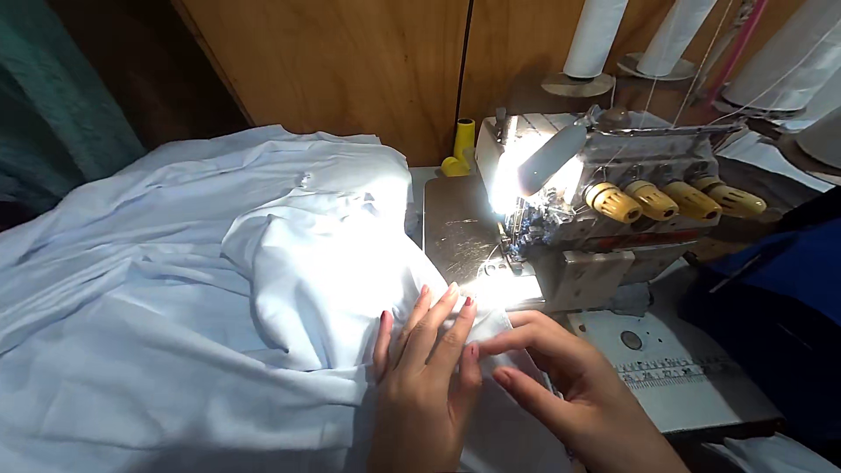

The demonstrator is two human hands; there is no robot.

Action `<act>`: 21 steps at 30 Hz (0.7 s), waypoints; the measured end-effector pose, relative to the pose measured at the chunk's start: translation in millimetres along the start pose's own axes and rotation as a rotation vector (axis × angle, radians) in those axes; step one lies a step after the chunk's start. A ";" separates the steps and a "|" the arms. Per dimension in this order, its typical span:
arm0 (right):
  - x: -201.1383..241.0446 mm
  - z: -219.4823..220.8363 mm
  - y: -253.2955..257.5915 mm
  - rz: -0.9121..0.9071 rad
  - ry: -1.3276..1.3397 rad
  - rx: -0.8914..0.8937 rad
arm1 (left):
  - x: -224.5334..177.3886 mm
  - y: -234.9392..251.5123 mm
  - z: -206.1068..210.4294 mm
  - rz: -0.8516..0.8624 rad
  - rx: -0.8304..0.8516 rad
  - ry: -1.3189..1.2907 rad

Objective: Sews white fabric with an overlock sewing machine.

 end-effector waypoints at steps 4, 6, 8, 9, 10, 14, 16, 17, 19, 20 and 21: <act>6.8 2.9 3.1 0.030 0.014 -0.092 | -1.9 4.6 -0.5 -0.003 -0.038 -0.047; 5.5 6.3 1.4 0.016 0.020 -0.021 | -3.9 7.0 0.8 -0.011 -0.036 -0.057; 2.7 5.0 -4.3 0.075 0.090 -0.092 | -6.2 10.6 3.5 -0.021 -0.026 -0.052; 0.9 2.5 -7.3 0.113 0.138 -0.159 | -6.5 13.9 6.2 -0.021 -0.016 -0.049; -0.6 -0.7 -9.1 0.154 0.179 -0.220 | -5.7 18.5 9.7 -0.014 -0.010 -0.050; -10.1 -12.0 -4.4 0.268 0.270 -0.430 | 5.3 44.4 24.5 0.023 0.045 -0.041; -12.4 -14.5 1.1 0.268 0.245 -0.460 | 12.6 61.0 26.4 0.009 0.135 -0.040; -11.6 -16.2 1.5 0.253 0.219 -0.474 | 15.2 68.3 26.6 -0.012 0.183 -0.047; -10.4 -17.8 -2.5 0.205 0.164 -0.495 | 17.3 77.5 26.5 -0.046 0.253 -0.040; -11.0 -17.7 -5.9 0.189 0.156 -0.496 | 17.2 79.2 26.1 -0.056 0.271 -0.044; -12.7 -17.4 -9.5 0.185 0.153 -0.484 | 17.3 79.6 25.5 -0.066 0.274 -0.050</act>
Point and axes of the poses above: each hand's wrist, its own y-axis towards the middle knuckle, its own z-axis out of the palm, x = y × z, the point moved 6 cm from there along y, towards the middle knuckle, and after that the axes turned 13 degrees about z, right-handed, at the moved point
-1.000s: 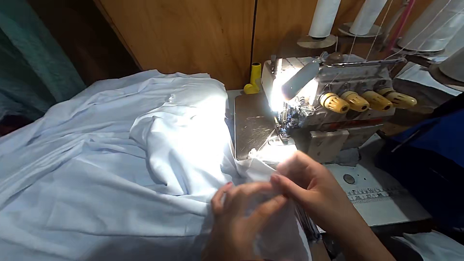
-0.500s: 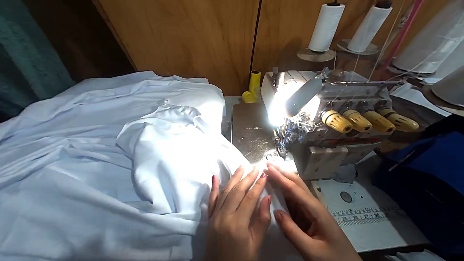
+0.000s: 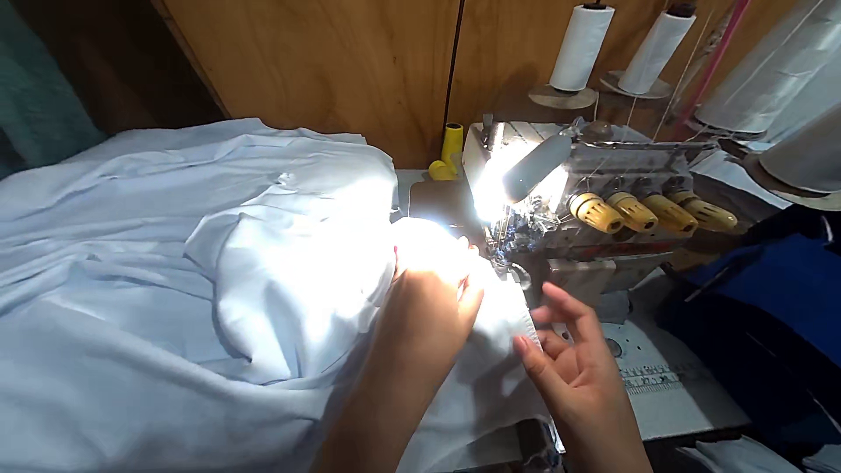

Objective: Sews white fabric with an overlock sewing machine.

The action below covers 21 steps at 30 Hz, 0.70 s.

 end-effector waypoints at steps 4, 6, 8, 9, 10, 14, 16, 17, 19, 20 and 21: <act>-11.2 -11.1 -13.4 0.035 -0.100 0.145 | -1.9 -11.7 -1.9 0.074 -0.087 0.022; -7.3 -17.2 -20.9 0.081 -0.097 0.219 | -16.2 -32.0 -8.5 0.259 -0.141 -0.036; 2.2 -21.2 -24.6 0.116 -0.071 0.257 | -38.9 -62.0 -11.4 0.378 -0.098 -0.138; 6.1 -21.1 -23.9 0.114 -0.057 0.260 | -47.2 -75.4 -7.0 0.407 -0.081 -0.123; 8.2 -19.9 -21.1 0.091 -0.042 0.258 | -49.0 -84.2 0.8 0.426 -0.084 -0.071; 9.9 -7.8 2.4 -0.059 -0.071 0.224 | -26.4 -71.7 6.1 0.381 -0.176 0.112; 13.0 -3.7 9.5 -0.027 -0.101 0.217 | -23.8 -54.7 -1.1 0.378 -0.137 0.106; 14.2 -3.2 11.5 -0.009 -0.118 0.207 | -22.7 -47.1 -2.2 0.371 -0.105 0.097; 17.8 -4.4 14.3 0.001 -0.171 0.177 | -18.5 -31.2 -2.4 0.337 -0.047 0.078; 19.8 -5.1 15.6 0.000 -0.194 0.169 | -15.6 -22.5 -2.4 0.312 -0.020 0.087; 21.2 -5.9 16.6 -0.002 -0.213 0.164 | -12.3 -13.9 -2.6 0.282 0.019 0.125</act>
Point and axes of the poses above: each hand's wrist, its own y-axis towards the middle knuckle, its own z-axis out of the palm, x = y × z, the point moved 6 cm from there along y, towards the middle knuckle, and after that the axes turned 13 degrees about z, right-handed, at the moved point
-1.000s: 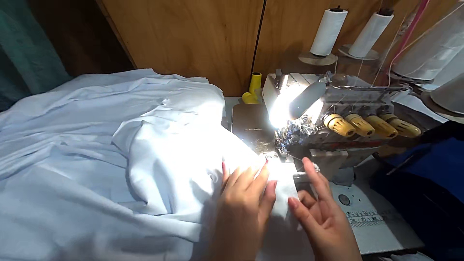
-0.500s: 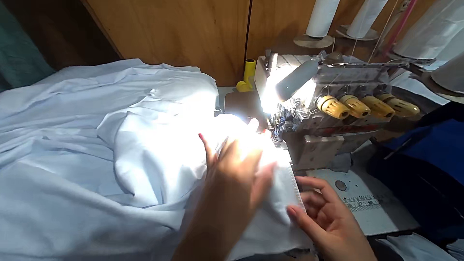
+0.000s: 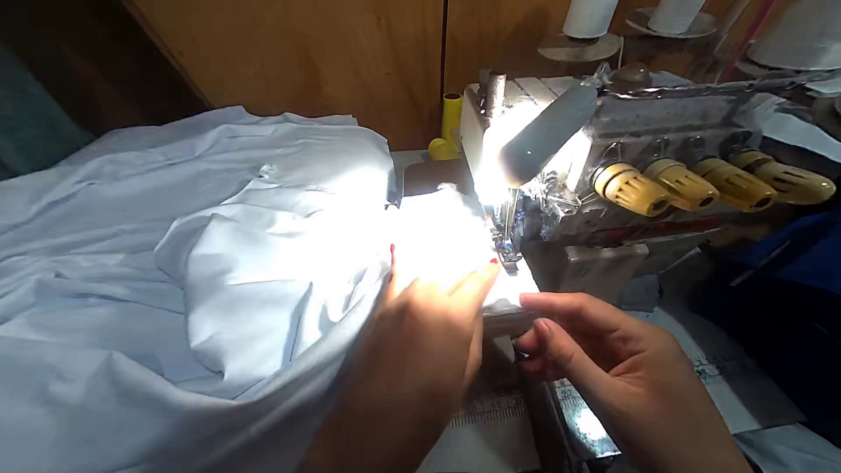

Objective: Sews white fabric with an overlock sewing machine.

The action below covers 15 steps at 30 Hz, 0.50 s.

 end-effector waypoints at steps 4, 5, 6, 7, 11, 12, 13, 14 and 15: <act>0.9 -1.7 -1.0 -0.007 -0.049 0.004 | 21.9 28.7 -0.7 -0.249 0.217 0.006; 0.3 -1.4 -2.2 -0.014 -0.058 0.014 | 21.3 38.1 -6.2 -0.407 0.339 -0.071; -0.2 -1.2 -3.3 -0.023 -0.066 0.028 | 24.4 39.2 -9.1 -0.487 0.366 -0.095; -0.4 -0.6 -4.3 -0.029 -0.075 0.046 | 29.6 32.5 -10.9 -0.499 0.308 -0.086; 1.4 7.2 -5.8 -0.028 -0.112 0.093 | 29.6 -15.4 -23.0 -0.323 0.003 0.028; 2.4 12.2 -4.6 -0.016 -0.100 0.110 | 26.0 -31.4 -25.5 -0.310 -0.044 0.106; 3.8 18.7 -2.8 0.004 -0.070 0.133 | 20.6 -45.9 -28.5 -0.315 -0.088 0.146; 5.6 26.2 -1.5 0.038 -0.033 0.160 | 13.4 -58.3 -31.6 -0.326 -0.121 0.161; 8.7 34.3 -1.3 0.083 0.002 0.181 | 4.7 -68.3 -34.8 -0.339 -0.129 0.157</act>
Point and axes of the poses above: each hand's wrist, its own y-axis towards the middle knuckle, its own z-axis out of the palm, x = y × z, the point moved 6 cm from there along y, towards the middle knuckle, and after that the axes turned 13 degrees about z, right-handed, at the moved point
